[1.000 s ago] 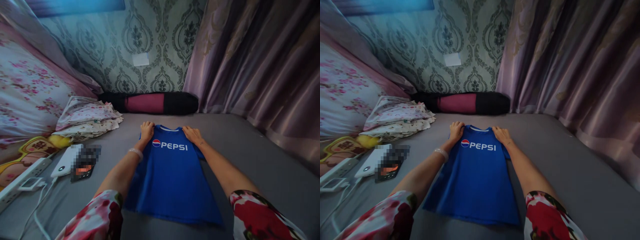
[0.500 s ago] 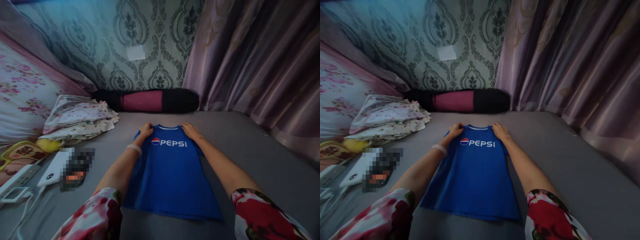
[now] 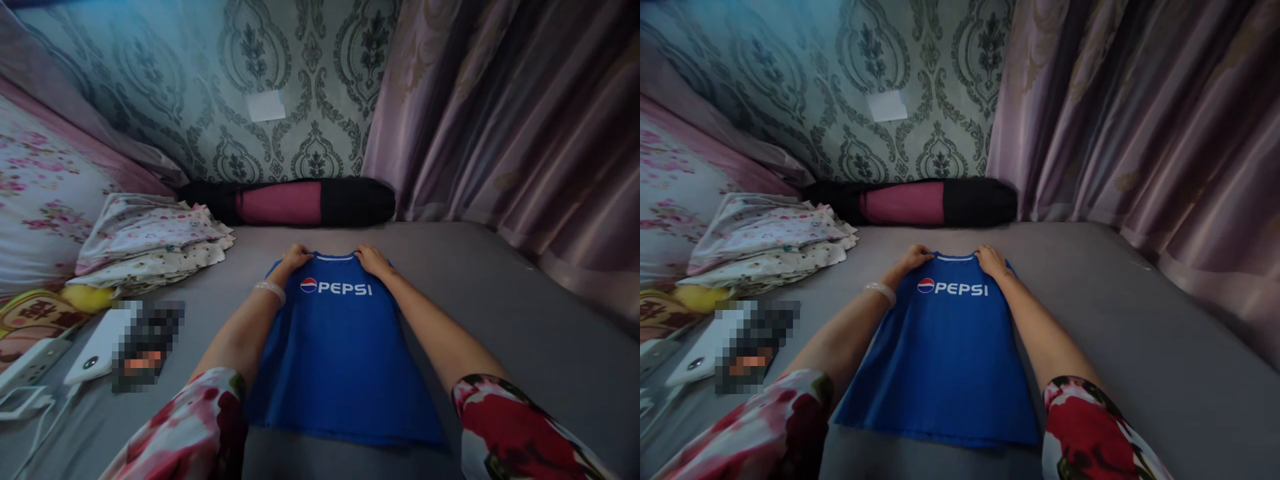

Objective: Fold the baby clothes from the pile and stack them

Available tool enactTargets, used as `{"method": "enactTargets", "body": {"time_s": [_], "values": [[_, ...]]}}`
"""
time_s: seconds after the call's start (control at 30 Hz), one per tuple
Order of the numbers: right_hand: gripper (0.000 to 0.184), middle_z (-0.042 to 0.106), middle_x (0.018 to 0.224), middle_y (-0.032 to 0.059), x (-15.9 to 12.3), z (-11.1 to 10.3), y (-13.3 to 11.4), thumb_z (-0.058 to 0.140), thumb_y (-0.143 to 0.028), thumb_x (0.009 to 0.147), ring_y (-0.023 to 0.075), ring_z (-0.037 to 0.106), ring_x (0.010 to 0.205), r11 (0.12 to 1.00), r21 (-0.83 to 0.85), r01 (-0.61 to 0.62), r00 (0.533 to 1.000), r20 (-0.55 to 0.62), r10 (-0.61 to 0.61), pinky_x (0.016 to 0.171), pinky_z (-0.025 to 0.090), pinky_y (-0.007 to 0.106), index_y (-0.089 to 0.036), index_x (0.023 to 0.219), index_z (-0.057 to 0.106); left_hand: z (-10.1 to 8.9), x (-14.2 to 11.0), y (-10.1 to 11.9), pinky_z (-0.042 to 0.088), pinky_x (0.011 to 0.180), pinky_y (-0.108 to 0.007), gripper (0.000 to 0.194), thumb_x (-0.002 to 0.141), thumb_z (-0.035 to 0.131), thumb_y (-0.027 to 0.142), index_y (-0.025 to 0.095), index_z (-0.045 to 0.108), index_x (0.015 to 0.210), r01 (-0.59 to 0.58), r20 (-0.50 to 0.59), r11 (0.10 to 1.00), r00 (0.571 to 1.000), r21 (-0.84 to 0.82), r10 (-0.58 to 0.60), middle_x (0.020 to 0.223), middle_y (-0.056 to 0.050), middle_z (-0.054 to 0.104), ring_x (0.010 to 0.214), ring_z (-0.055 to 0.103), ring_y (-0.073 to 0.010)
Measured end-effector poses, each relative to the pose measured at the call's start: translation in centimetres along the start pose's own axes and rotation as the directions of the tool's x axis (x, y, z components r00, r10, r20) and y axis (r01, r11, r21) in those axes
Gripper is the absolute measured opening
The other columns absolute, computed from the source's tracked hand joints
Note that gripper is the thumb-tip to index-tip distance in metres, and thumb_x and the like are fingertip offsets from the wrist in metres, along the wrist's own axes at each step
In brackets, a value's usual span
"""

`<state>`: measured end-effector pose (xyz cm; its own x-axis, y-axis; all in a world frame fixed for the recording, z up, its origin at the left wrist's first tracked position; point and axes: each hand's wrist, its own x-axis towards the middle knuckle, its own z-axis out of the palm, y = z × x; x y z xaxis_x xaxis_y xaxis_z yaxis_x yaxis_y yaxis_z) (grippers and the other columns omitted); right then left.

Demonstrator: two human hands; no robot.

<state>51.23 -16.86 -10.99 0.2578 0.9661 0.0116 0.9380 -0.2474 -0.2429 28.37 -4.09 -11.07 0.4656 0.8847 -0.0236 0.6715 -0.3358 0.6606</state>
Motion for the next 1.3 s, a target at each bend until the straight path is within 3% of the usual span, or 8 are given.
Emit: {"method": "enactTargets", "body": {"time_s": [0.27,0.47,0.57,0.67,0.77,0.9,1.1,1.3], "values": [[0.034,0.059,0.121,0.0127,-0.1,-0.1,-0.6,0.031,-0.033,0.102,0.0233,0.058,0.108,1.0,-0.013,-0.008,0.994,-0.111,0.007,0.086,0.041,0.03,-0.019,0.117,0.057,0.4,0.1,1.1,0.037,0.09,-0.041,0.024,0.088,0.057,0.038,0.022,0.068,0.102,-0.038,-0.192,0.966,0.977,0.255,0.089,0.105,-0.009,0.071,0.106,0.061,-0.0284],[0.037,0.065,0.116,0.0128,1.0,-0.3,1.2,0.034,-0.041,0.1,0.0238,0.059,0.108,0.995,0.09,-0.043,0.999,-0.025,0.046,0.086,0.04,0.028,-0.017,0.104,0.064,-0.1,0.6,0.0,0.031,0.1,-0.048,0.045,0.087,0.049,0.057,0.02,0.068,0.103,0.068,-0.059,0.93,0.997,0.361,-0.05,0.108,-0.012,0.071,0.111,0.06,-0.0319],[0.055,0.069,0.094,0.013,1.6,-1.5,3.4,0.027,-0.052,0.099,0.0248,0.063,0.093,0.948,0.273,-0.161,0.983,0.13,0.129,0.078,0.043,0.029,-0.017,0.082,0.065,-2.2,0.8,-1.6,0.032,0.101,-0.046,0.052,0.085,0.045,0.064,0.019,0.07,0.095,0.173,-0.015,0.938,0.984,0.302,-0.177,0.105,-0.013,0.072,0.113,0.059,-0.0333],[0.054,0.067,0.077,0.0082,1.5,-2.8,5.5,0.03,-0.057,0.096,0.0207,0.062,0.071,0.828,0.448,-0.337,0.927,0.312,0.208,0.065,0.044,0.029,-0.018,0.076,0.062,-4.5,0.4,-3.3,0.043,0.09,-0.035,0.054,0.078,0.053,0.067,0.018,0.07,0.091,0.23,0.068,0.971,0.97,0.071,-0.235,0.094,-0.01,0.074,0.104,0.063,-0.0293],[0.039,0.059,0.064,0.0021,0.6,-3.8,6.8,0.042,-0.045,0.094,0.0145,0.054,0.056,0.739,0.52,-0.428,0.883,0.417,0.218,0.057,0.041,0.026,-0.019,0.07,0.057,-6.1,-0.6,-4.6,0.046,0.077,-0.03,0.056,0.068,0.062,0.069,0.017,0.07,0.086,0.26,0.116,0.96,0.962,-0.101,-0.249,0.085,-0.007,0.073,0.091,0.064,-0.0255],[0.024,0.05,0.055,-0.0021,-1.1,-5.0,7.5,0.058,-0.024,0.083,0.0093,0.045,0.048,0.744,0.487,-0.457,0.846,0.497,0.195,0.049,0.033,0.022,-0.017,0.061,0.053,-7.6,-1.6,-6.0,0.044,0.07,-0.028,0.048,0.061,0.068,0.062,0.017,0.069,0.079,0.256,0.122,0.956,0.963,-0.141,-0.24,0.075,-0.003,0.069,0.08,0.06,-0.0213],[0.018,0.046,0.05,-0.0043,-2.6,-5.6,7.6,0.065,-0.017,0.074,0.0079,0.039,0.047,0.772,0.504,-0.388,0.889,0.425,0.17,0.047,0.028,0.021,-0.018,0.059,0.055,-8.7,-2.4,-6.6,0.032,0.056,-0.024,0.04,0.051,0.074,0.053,0.018,0.06,0.062,0.144,0.207,0.965,0.973,-0.219,-0.098,0.057,0.004,0.051,0.062,0.047,-0.0135],[0.019,0.049,0.055,-0.0039,-3.1,-4.3,7.6,0.067,-0.025,0.076,0.0106,0.045,0.053,0.76,0.532,-0.373,0.927,0.237,0.289,0.05,0.032,0.022,-0.019,0.064,0.053,-8.3,-2.8,-6.1,0.025,0.053,-0.023,0.05,0.048,0.077,0.058,0.02,0.049,0.064,0.093,0.049,0.966,0.995,-0.243,-0.083,0.054,0.007,0.042,0.055,0.038,-0.01]]}}
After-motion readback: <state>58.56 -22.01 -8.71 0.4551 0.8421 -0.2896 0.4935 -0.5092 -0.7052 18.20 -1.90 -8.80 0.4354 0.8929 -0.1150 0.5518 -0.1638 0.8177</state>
